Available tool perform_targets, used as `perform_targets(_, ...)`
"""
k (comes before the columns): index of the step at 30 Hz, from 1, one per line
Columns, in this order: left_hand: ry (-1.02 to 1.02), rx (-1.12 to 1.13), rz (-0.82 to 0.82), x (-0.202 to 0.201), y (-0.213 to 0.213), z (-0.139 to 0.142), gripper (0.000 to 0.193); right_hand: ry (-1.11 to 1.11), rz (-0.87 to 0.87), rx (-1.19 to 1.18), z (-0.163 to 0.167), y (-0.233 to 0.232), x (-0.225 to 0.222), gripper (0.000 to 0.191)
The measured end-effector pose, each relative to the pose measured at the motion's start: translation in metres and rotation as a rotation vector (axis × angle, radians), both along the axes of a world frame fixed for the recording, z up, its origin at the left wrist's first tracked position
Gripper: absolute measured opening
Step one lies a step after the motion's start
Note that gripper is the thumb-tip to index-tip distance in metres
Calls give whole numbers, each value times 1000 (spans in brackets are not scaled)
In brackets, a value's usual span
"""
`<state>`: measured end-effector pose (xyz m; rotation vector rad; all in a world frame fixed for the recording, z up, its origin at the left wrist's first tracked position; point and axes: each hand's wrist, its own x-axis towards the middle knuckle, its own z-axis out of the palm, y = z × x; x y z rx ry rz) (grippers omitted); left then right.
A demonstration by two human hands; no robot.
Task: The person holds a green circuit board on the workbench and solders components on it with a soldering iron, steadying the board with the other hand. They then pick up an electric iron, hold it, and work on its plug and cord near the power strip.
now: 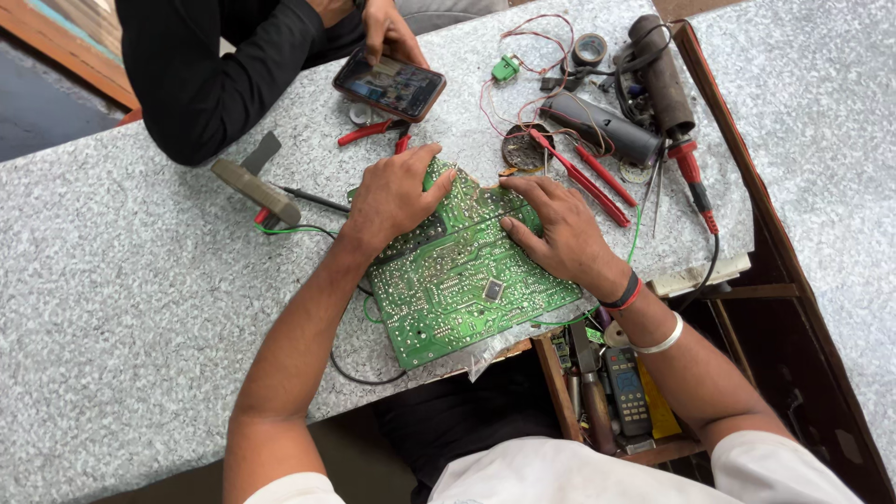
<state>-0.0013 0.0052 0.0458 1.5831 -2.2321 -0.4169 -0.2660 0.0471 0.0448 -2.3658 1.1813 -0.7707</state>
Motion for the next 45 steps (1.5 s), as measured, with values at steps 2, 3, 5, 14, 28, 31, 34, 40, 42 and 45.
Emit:
perform_targets(2, -4, -3, 1, 0, 0, 1, 52, -7, 8, 8, 0, -1, -1, 49)
perform_targets(3, -6, 1, 0, -1, 1, 0, 52, -11, 10, 18, 0, 0, -1, 50)
perform_targets(5, -6, 8, 9, -2, 2, 0, 51, 2, -8, 72, -1, 1, -2, 51)
perform_targets(14, 18, -26, -5, -1, 3, 0, 49, -37, -93, 10, -4, 5, -1, 60)
perform_targets(28, -11, 2, -9, 0, 2, -2, 51, -95, -151, -205, -10, 9, -2, 63)
perform_targets(31, 0, 15, -5, 1, 2, -1, 51, -138, -167, -265, -10, 9, -3, 62)
perform_targets(34, 9, 11, 3, 2, 3, -1, 50, -217, -172, -364, -9, 9, -4, 57)
perform_targets(40, 71, -94, -23, 4, 3, -9, 47, -408, -70, -449, -17, 11, -13, 48)
perform_targets(42, 79, -100, -14, 7, 3, -15, 46, -494, -15, -391, -24, 12, -19, 45)
perform_targets(45, 115, -136, -30, 11, 3, -24, 42, -819, -52, -166, -37, 9, -27, 33)
